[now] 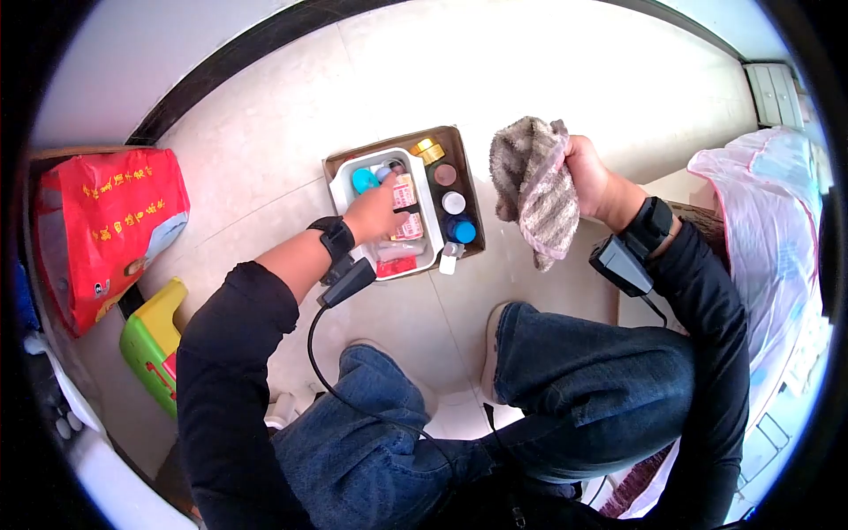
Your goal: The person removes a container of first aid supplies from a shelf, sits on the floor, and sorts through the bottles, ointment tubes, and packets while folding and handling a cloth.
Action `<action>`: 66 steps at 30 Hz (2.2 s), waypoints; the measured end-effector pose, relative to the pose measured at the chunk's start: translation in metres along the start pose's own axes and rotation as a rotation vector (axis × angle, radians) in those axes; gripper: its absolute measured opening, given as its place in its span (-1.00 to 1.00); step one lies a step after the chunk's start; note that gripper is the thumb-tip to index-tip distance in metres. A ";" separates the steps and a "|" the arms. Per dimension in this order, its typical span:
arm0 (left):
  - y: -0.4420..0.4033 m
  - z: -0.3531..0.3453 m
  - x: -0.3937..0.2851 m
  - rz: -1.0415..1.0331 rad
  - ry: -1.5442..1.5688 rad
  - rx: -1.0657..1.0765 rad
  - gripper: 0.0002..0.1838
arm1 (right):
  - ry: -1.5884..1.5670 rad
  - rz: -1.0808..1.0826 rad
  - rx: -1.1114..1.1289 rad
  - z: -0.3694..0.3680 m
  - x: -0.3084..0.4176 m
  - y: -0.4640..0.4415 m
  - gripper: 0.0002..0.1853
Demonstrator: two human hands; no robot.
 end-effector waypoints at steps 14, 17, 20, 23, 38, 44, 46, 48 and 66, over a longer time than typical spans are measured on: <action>0.016 0.015 -0.016 -0.243 -0.019 -0.213 -0.65 | 0.079 0.012 -0.158 0.000 0.005 0.013 -0.44; 0.018 0.005 -0.020 -0.260 0.189 -0.071 -0.67 | 0.081 -0.002 -0.149 -0.003 0.002 0.011 -0.43; 0.024 0.005 -0.014 -0.145 0.337 -0.064 -0.67 | 0.089 -0.010 -0.173 -0.002 -0.001 0.012 -0.43; 0.027 0.010 -0.009 -0.139 0.397 -0.036 -0.63 | 0.130 -0.013 -0.160 -0.004 -0.002 0.013 -0.45; 0.063 0.112 -0.030 -0.140 0.895 -0.208 -0.76 | 0.234 0.137 -0.283 -0.031 0.009 0.014 -0.55; 0.081 0.121 -0.064 -0.256 1.073 -0.250 -0.79 | 0.728 0.463 -0.223 -0.078 0.022 0.032 -0.66; 0.081 0.110 -0.076 -0.261 1.220 -0.162 -0.77 | 1.270 0.847 -0.119 -0.118 0.019 0.052 -0.60; 0.081 0.102 -0.079 -0.304 1.129 -0.143 -0.75 | 1.709 1.056 0.039 -0.162 0.002 0.065 -0.55; 0.075 0.093 -0.094 -0.351 0.693 -0.050 -0.67 | 2.348 1.264 -0.288 -0.166 0.010 0.054 -0.60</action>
Point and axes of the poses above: each hand's wrist, its own y-axis away from the middle knuckle, its own z-axis out of the back of the hand, x = y × z, the point moved 9 cm from there along -y, towards the middle knuckle, and after that the axes turned 4 degrees about -z, right-handed, at the moved point
